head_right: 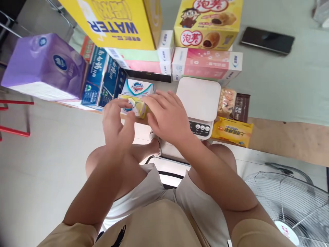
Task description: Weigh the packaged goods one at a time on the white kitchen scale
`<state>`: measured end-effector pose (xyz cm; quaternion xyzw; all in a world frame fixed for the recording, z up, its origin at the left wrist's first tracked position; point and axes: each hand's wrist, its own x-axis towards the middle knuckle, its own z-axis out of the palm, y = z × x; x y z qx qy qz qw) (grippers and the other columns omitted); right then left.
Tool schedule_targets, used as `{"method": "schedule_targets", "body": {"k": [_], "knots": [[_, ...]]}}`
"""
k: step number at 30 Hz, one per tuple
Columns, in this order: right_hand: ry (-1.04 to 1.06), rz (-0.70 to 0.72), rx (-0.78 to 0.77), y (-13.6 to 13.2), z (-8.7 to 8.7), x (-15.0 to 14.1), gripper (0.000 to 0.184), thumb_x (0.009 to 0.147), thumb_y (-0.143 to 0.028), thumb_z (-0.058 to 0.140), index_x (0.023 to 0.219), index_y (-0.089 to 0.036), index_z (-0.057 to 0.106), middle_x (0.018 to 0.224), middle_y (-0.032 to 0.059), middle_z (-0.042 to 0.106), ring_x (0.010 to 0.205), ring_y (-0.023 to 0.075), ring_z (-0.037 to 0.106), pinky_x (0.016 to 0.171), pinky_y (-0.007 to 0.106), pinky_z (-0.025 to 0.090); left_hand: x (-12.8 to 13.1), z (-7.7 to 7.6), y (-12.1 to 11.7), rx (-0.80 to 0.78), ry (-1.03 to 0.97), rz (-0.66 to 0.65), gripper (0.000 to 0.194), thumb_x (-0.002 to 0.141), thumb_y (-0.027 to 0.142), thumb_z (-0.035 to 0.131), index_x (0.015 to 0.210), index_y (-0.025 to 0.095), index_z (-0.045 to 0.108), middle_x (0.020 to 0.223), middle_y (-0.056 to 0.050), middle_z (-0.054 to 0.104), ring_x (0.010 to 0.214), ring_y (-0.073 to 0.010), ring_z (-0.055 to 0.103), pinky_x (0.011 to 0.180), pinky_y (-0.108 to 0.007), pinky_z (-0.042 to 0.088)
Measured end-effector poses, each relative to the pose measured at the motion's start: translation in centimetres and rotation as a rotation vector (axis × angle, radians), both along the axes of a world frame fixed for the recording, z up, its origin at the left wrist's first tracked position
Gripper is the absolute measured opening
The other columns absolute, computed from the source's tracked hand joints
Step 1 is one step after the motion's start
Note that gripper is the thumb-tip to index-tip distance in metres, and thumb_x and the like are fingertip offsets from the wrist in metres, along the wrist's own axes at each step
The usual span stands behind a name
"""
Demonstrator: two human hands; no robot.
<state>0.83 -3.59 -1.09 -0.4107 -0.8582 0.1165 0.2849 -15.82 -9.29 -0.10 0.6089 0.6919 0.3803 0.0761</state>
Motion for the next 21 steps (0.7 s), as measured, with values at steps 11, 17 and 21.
{"method": "schedule_targets", "body": {"k": [11,17,21], "knots": [[-0.182,0.027,-0.132,-1.1,-1.1,-4.8,0.034,0.104,-0.031,0.05,0.129,-0.026,0.071,0.146,0.0035,0.071,0.157,0.0302,0.047,0.137,0.06,0.024,-1.3,-1.2,-0.7,-0.278,-0.003,-0.052,0.056,0.107,0.056,0.04,0.146,0.018,0.055,0.157,-0.019,0.053,0.157,-0.0365,0.04,0.132,-0.058,0.031],[-0.144,-0.025,-0.03,-1.5,-1.4,-3.4,0.024,0.101,-0.029,0.055,0.117,-0.027,0.073,0.131,0.0065,0.077,0.145,0.0308,0.059,0.13,0.058,0.032,-1.1,-1.1,-0.6,-0.305,-0.108,-0.024,0.058,0.105,0.058,0.045,0.146,0.019,0.057,0.162,-0.024,0.044,0.16,-0.0396,0.036,0.126,-0.064,0.038],[-0.155,-0.071,-0.041,-1.6,-1.8,-2.5,0.02,0.096,-0.027,0.061,0.112,-0.025,0.073,0.138,0.013,0.072,0.13,0.0329,0.067,0.123,0.06,0.038,-0.9,-0.8,-0.5,-0.359,-0.175,-0.066,0.054,0.105,0.055,0.046,0.146,0.021,0.055,0.157,-0.021,0.052,0.149,-0.0393,0.049,0.117,-0.063,0.048]]}}
